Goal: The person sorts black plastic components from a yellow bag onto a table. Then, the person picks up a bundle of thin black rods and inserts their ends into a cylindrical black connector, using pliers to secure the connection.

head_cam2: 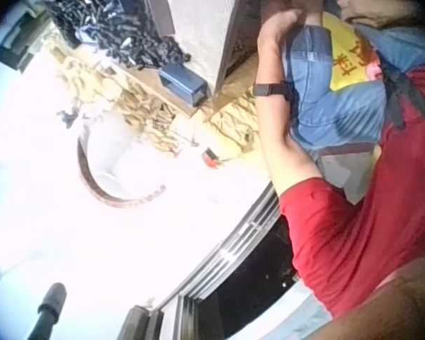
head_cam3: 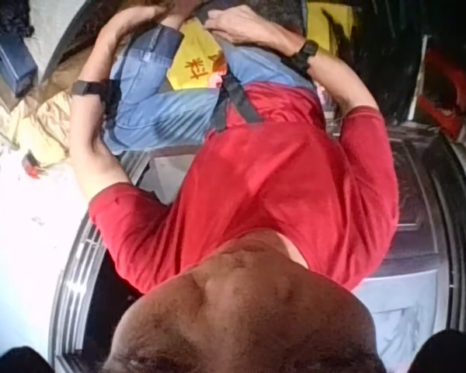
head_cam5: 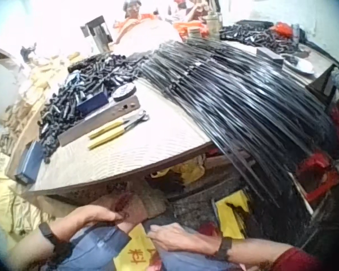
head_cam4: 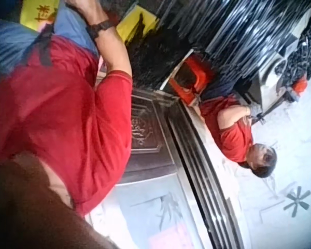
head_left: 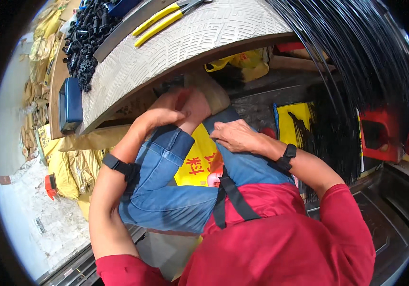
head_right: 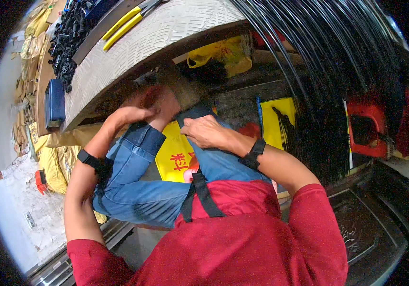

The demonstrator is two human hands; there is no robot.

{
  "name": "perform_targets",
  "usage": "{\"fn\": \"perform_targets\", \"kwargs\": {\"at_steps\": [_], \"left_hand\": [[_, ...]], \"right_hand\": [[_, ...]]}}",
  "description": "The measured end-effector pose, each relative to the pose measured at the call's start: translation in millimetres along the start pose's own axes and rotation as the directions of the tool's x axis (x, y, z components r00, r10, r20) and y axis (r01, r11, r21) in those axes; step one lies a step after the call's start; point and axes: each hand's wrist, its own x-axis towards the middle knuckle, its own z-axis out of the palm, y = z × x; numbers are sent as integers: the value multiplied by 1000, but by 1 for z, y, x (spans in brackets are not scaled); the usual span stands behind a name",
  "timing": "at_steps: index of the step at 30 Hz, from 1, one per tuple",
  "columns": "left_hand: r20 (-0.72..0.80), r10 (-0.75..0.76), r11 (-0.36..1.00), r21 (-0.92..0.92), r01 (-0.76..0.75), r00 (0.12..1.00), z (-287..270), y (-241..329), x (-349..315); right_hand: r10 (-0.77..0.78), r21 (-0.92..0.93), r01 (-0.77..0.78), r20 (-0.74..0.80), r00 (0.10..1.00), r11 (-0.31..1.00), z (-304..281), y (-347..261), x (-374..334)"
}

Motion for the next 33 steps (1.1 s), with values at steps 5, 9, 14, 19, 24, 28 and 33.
{"fn": "perform_targets", "kwargs": {"at_steps": [5,9,14,19,24,28,33], "left_hand": [[220,-286,944,233,234,933,-14,27,0],[-215,234,970,-12,-242,948,6,1,-2],[4,-139,990,-11,139,990,-4,7,-6],[265,-371,910,293,293,890,-9,23,-1],[-34,-5,1000,17,6,999,0,6,-4],[274,-364,914,289,285,890,-15,26,1],[-129,403,872,354,-338,906,-2,-1,0]], "right_hand": [[-14,12,15,-77,997,1000,2,1,-2],[-15,-1,15,-7,1000,1000,-1,-6,6],[5,-9,-5,-45,999,1000,1,0,0],[21,-18,-21,13,1000,1000,3,-2,3],[13,-19,-13,-2,1000,1000,0,-2,2],[20,-5,-20,-28,999,1000,1,0,0],[-14,3,14,-40,999,1000,0,-6,6]]}}
